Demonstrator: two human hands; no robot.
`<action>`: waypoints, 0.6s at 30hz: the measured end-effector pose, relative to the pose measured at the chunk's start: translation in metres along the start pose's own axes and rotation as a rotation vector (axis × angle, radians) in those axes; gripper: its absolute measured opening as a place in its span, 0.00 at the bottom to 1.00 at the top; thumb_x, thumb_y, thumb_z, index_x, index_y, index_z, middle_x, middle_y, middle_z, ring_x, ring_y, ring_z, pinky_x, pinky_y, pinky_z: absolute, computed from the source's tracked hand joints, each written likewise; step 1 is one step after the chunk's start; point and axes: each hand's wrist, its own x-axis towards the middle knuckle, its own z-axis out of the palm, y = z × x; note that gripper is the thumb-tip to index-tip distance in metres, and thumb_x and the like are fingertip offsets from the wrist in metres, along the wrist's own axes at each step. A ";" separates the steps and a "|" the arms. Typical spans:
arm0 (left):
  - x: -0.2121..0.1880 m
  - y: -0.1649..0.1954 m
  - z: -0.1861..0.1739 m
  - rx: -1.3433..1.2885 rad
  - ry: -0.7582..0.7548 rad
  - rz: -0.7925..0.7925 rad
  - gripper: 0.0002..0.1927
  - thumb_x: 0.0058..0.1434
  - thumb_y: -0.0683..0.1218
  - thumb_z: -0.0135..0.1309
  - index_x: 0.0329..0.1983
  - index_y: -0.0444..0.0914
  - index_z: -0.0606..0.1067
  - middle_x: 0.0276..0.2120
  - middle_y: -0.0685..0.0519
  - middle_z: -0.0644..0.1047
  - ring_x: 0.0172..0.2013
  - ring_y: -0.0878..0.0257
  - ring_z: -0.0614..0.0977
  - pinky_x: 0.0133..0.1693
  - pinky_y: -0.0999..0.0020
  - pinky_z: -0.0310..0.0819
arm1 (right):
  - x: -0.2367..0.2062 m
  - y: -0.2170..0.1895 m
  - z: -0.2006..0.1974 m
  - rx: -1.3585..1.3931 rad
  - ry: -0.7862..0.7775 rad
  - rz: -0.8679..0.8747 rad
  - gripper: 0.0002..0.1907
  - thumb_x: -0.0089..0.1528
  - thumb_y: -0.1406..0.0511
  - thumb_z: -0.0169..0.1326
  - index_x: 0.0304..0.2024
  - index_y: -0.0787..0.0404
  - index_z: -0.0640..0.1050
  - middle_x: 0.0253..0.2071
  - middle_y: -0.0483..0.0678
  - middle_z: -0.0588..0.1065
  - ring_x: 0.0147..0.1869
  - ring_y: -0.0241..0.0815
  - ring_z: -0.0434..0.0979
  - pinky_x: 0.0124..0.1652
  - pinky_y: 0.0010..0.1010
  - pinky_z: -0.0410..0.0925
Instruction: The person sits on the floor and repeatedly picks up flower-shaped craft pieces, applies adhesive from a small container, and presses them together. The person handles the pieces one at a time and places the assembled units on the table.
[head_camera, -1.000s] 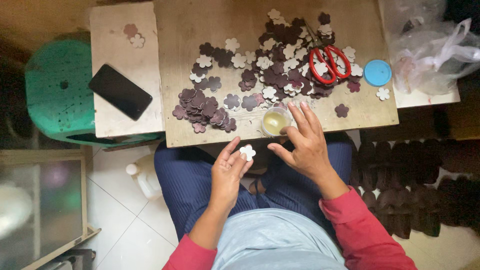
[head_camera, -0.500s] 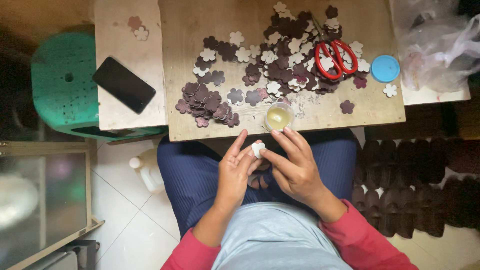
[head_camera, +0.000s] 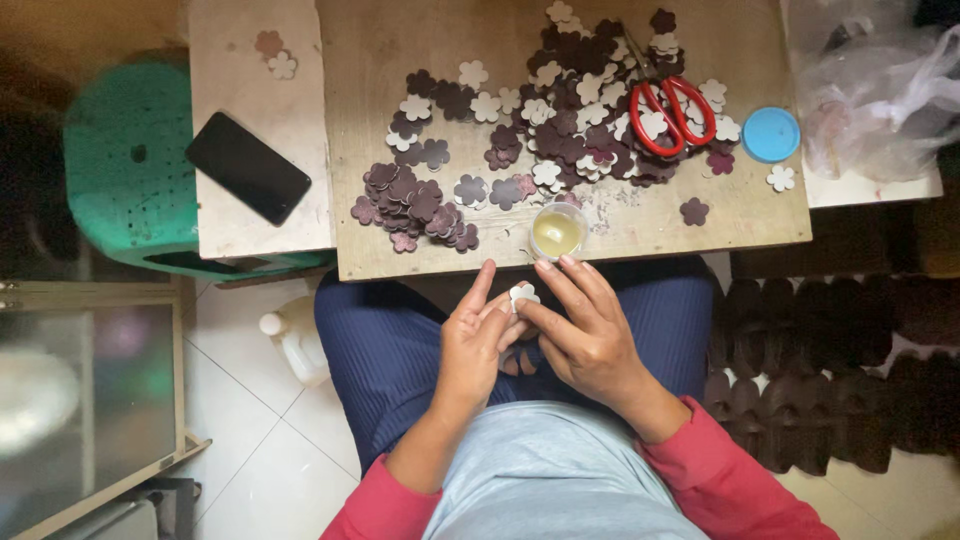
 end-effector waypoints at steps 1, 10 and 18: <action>0.001 0.000 -0.001 -0.005 -0.001 0.009 0.35 0.70 0.38 0.43 0.78 0.35 0.47 0.60 0.38 0.75 0.56 0.55 0.80 0.57 0.62 0.76 | 0.000 0.000 0.000 -0.001 -0.009 -0.008 0.24 0.52 0.72 0.61 0.52 0.57 0.81 0.67 0.56 0.69 0.72 0.59 0.65 0.69 0.52 0.61; 0.004 -0.003 -0.007 0.092 0.054 -0.040 0.36 0.69 0.38 0.45 0.79 0.35 0.49 0.57 0.41 0.77 0.52 0.59 0.81 0.54 0.64 0.77 | -0.002 0.004 -0.002 -0.049 0.026 0.001 0.21 0.53 0.73 0.61 0.49 0.58 0.81 0.66 0.56 0.69 0.72 0.59 0.65 0.68 0.52 0.62; 0.004 0.001 -0.006 0.105 0.023 -0.154 0.36 0.69 0.40 0.46 0.78 0.36 0.49 0.55 0.43 0.78 0.50 0.59 0.83 0.52 0.64 0.80 | -0.011 0.017 0.000 0.219 0.170 0.065 0.27 0.58 0.80 0.60 0.59 0.63 0.73 0.55 0.50 0.77 0.63 0.54 0.77 0.61 0.41 0.71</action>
